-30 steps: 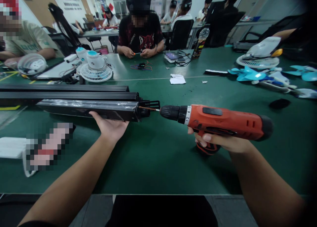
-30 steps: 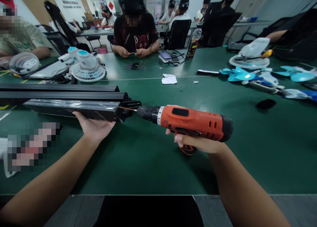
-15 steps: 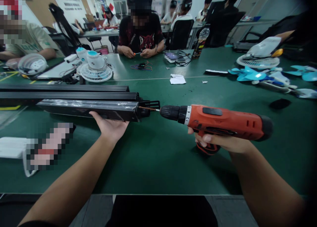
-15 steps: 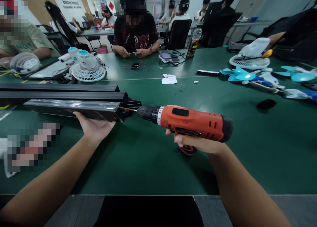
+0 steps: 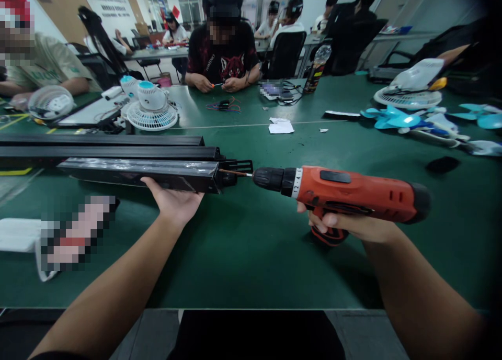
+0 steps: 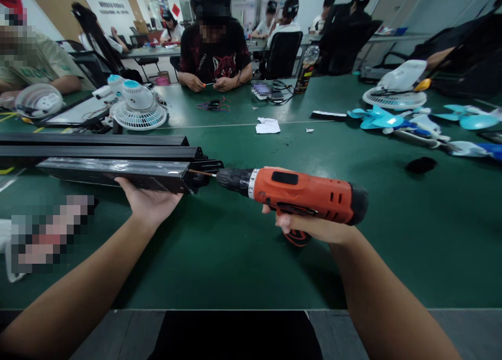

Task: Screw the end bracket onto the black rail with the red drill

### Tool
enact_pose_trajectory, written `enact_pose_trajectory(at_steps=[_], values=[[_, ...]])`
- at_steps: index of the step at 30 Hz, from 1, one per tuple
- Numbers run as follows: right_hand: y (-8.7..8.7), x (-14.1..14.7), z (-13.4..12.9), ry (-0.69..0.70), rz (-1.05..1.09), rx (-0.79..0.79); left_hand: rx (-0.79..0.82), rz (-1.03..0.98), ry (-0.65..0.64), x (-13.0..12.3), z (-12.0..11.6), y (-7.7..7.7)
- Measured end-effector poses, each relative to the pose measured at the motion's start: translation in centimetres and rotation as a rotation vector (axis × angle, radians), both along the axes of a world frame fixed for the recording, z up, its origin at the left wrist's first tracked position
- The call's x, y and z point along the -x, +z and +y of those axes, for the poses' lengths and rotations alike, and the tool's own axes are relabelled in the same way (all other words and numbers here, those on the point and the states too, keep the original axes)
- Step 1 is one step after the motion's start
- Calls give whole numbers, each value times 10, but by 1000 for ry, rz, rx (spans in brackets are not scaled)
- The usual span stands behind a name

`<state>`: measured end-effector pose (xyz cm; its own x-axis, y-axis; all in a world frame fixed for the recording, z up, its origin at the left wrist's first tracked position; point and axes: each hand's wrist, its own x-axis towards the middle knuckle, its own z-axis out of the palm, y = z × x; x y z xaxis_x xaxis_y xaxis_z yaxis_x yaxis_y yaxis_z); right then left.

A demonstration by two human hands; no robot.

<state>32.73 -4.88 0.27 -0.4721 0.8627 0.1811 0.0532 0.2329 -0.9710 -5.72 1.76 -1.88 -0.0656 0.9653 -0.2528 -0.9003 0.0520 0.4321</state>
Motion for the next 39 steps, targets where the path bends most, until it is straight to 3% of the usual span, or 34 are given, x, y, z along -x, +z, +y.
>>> enact_pose_trajectory(at_steps=[23, 39], values=[[-1, 0, 1, 18, 30, 19, 36, 77, 35, -5, -2, 5], [-4, -1, 0, 12, 36, 33, 2, 25, 4, -1, -1, 1]])
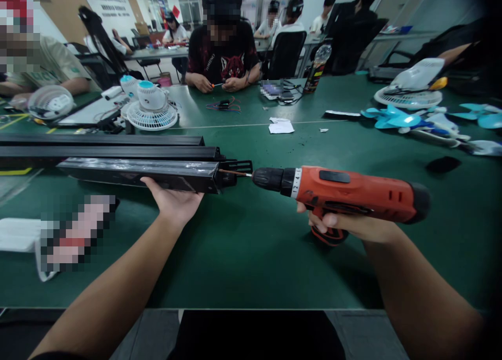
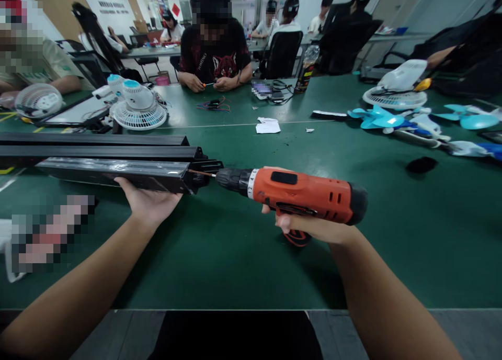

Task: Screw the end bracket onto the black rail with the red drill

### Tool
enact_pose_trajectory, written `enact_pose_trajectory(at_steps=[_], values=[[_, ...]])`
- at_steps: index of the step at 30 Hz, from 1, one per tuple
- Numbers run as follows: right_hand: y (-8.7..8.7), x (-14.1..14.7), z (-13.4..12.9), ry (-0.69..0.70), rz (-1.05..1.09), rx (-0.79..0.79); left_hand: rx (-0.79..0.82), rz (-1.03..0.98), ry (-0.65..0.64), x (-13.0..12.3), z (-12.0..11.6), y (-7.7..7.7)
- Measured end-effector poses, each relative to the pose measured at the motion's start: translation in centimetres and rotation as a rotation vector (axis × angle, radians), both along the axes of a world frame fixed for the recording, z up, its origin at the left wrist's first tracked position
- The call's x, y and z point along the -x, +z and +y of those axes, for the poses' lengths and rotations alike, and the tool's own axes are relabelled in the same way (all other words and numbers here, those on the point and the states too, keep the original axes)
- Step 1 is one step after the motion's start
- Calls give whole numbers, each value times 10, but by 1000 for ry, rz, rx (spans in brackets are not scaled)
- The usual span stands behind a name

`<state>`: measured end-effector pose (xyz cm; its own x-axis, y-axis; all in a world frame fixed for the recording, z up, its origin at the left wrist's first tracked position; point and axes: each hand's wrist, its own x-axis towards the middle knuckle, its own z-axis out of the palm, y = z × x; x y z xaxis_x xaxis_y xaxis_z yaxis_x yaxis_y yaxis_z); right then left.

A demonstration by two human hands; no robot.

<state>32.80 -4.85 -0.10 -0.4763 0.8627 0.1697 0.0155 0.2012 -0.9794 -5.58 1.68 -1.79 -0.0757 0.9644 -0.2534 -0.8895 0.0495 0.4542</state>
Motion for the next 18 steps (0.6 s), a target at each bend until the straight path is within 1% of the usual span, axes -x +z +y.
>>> enact_pose_trajectory(at_steps=[18], values=[[1, 3, -1, 8, 62, 29, 37, 44, 29, -2, 0, 1]])
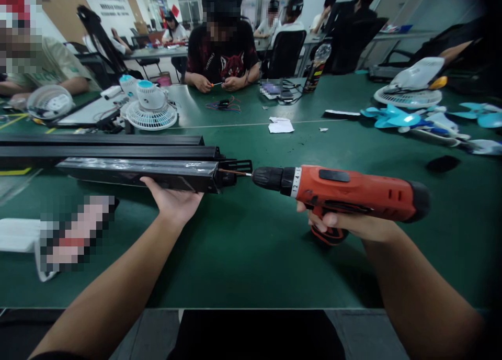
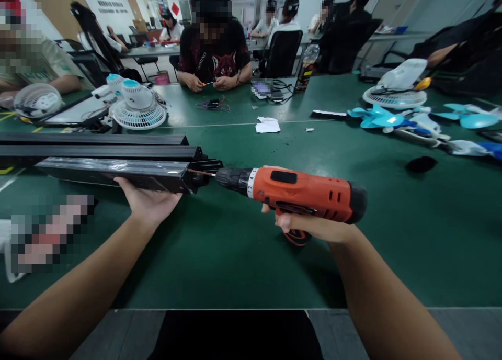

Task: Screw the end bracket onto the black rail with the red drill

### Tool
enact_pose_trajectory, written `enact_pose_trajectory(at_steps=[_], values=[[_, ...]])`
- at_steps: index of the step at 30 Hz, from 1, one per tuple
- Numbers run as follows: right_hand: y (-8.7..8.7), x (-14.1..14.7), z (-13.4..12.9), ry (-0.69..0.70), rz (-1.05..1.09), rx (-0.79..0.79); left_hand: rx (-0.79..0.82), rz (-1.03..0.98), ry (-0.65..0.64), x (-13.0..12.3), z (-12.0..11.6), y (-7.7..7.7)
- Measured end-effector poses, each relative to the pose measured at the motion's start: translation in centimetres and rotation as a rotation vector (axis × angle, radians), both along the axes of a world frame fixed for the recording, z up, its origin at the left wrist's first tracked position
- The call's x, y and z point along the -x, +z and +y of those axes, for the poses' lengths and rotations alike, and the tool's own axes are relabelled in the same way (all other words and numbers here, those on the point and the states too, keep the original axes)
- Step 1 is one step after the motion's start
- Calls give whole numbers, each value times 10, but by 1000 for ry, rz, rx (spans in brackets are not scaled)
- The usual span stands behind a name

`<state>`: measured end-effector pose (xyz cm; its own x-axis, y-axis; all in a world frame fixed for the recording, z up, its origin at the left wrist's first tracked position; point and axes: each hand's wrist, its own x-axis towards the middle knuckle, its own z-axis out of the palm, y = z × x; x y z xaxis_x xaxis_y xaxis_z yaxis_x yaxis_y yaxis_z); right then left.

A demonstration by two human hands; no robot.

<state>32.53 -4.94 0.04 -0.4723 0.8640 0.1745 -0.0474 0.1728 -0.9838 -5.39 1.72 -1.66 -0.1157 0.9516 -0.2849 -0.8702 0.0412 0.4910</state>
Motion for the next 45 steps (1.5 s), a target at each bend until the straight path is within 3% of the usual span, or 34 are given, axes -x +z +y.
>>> enact_pose_trajectory(at_steps=[33, 45], values=[[6, 0, 1, 26, -39, 20, -24, -42, -34, 4, 1, -4], [5, 1, 1, -7, -60, -15, -18, -29, -9, 0, -2, 1]])
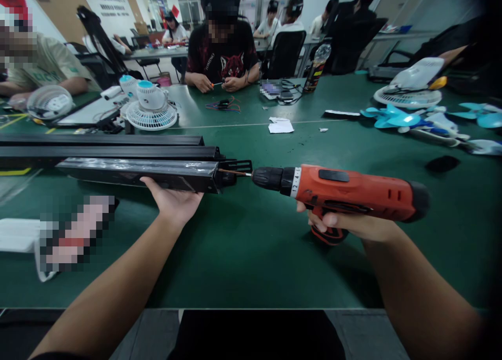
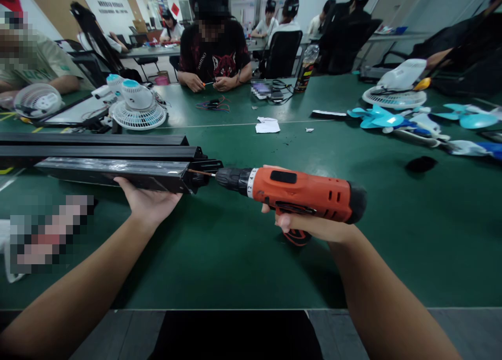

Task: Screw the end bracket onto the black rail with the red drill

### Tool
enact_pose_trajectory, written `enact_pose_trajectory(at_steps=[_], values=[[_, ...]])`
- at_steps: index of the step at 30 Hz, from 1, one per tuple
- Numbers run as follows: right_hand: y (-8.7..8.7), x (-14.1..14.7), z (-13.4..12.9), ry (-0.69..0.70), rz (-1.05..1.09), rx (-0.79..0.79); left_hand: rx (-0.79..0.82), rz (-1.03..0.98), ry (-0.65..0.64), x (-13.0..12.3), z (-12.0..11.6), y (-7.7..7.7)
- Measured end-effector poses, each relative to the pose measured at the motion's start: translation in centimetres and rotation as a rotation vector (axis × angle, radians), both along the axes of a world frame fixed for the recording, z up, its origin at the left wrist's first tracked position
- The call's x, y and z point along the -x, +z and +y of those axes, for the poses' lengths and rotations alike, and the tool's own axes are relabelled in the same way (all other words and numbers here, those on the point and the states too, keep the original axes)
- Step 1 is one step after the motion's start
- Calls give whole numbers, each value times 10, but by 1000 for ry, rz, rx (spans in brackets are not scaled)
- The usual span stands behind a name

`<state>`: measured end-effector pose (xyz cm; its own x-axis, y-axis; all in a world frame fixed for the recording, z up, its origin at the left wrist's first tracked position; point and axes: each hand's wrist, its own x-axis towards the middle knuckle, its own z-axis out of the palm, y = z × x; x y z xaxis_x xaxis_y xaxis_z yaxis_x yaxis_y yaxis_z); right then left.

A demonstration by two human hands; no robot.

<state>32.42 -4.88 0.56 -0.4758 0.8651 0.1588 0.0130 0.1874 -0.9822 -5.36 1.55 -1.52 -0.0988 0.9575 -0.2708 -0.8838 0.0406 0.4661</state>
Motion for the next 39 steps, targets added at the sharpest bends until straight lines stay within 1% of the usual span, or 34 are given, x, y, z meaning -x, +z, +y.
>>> enact_pose_trajectory(at_steps=[8, 13, 16, 20, 27, 34, 39], values=[[0, 1, -1, 3, 27, 14, 18, 49, 9, -1, 0, 2], [1, 2, -1, -1, 29, 11, 18, 28, 25, -1, 1, 0], [0, 1, 0, 2, 27, -4, 11, 7, 12, 2, 2, -2], [-2, 0, 0, 20, 42, 15, -3, -17, -8, 4, 2, -3], [-3, 0, -1, 8, 49, 2, 15, 44, 16, 0, 1, 0], [-1, 0, 0, -4, 33, 32, -7, -6, -7, 2, 1, -3], [-3, 0, 0, -6, 30, 3, 2, 34, 14, -1, 1, 0]])
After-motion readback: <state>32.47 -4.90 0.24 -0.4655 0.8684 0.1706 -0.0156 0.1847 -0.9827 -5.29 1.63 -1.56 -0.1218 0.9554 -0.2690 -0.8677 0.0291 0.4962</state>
